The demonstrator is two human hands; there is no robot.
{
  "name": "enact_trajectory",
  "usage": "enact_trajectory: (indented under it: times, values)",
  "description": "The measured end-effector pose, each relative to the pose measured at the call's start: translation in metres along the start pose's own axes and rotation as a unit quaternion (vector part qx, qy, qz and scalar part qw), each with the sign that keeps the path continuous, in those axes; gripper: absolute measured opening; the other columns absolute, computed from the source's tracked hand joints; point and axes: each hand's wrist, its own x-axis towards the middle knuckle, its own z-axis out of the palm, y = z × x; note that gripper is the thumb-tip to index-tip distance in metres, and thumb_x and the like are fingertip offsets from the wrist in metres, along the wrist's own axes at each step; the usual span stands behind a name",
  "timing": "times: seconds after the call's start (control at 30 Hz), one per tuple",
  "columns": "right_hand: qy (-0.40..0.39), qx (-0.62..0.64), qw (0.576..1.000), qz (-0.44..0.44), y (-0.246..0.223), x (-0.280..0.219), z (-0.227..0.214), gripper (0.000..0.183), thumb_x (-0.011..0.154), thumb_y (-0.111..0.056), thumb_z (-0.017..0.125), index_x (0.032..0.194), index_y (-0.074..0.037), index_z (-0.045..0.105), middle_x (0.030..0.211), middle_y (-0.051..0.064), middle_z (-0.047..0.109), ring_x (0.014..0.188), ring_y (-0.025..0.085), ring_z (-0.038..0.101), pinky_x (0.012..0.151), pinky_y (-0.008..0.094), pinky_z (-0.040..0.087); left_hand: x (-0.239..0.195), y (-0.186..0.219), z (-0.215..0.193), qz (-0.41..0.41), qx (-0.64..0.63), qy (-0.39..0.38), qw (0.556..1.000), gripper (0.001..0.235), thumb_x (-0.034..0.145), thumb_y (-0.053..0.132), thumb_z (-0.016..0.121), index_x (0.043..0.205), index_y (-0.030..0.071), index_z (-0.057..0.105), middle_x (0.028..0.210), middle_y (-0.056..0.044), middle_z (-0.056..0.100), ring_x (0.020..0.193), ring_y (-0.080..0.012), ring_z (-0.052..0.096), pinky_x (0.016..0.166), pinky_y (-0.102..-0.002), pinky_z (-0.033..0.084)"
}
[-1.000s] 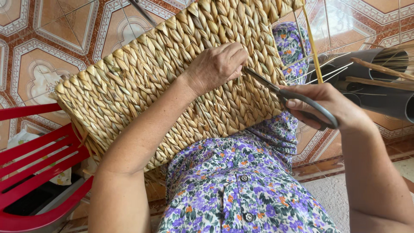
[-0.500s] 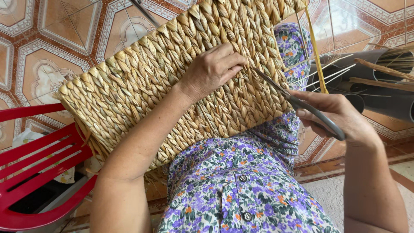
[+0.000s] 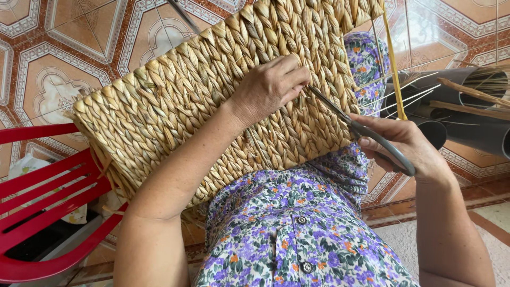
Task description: The person trims the protruding ends of woven straw on a basket using shears. They rotate the basket to access different sides and systematically cut the loose fibers flush with the woven surface.
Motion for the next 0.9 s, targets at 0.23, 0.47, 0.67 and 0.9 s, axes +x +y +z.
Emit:
enact_trajectory:
  times: [0.23,0.47,0.67,0.9]
  values:
    - [-0.017,0.004,0.999,-0.036,0.001,-0.004,0.0,0.052,0.09,-0.015,0.068,0.14,-0.003,0.062,0.063,0.0,0.056,0.043,0.004,0.041,0.035,0.021,0.032,0.005,0.008,-0.014,0.014,0.034,-0.017,0.999,0.032,0.084,0.013,0.084,0.107,0.006,0.063,0.098,-0.003,0.06,0.092,-0.0154,0.067,0.079,-0.022,0.063]
    - [-0.011,-0.006,1.0,-0.009,0.001,-0.002,-0.002,0.053,0.089,-0.016,0.069,0.139,-0.002,0.063,0.064,0.001,0.056,0.044,0.003,0.042,0.035,0.022,0.032,0.004,0.003,-0.01,0.027,0.035,-0.012,0.999,0.027,0.085,0.013,0.082,0.102,0.007,0.062,0.097,-0.003,0.06,0.093,-0.0153,0.068,0.079,-0.021,0.064]
    - [-0.049,-0.045,0.998,0.002,-0.014,0.01,-0.008,0.054,0.086,-0.025,0.067,0.135,-0.003,0.063,0.061,0.001,0.061,0.039,0.003,0.045,0.03,0.022,0.033,-0.005,-0.01,0.01,0.045,0.06,-0.008,0.997,0.016,0.097,0.01,0.078,0.099,0.006,0.063,0.09,-0.002,0.057,0.084,-0.0106,0.065,0.07,-0.017,0.064]
    - [0.011,-0.181,0.982,0.06,-0.029,0.003,0.003,0.054,0.084,-0.023,0.074,0.136,-0.016,0.067,0.062,0.002,0.06,0.044,0.007,0.042,0.036,0.025,0.033,-0.002,-0.003,0.0,0.04,0.02,0.017,0.999,0.017,0.092,0.014,0.078,0.099,0.006,0.064,0.093,-0.003,0.059,0.085,-0.0125,0.065,0.074,-0.02,0.064]
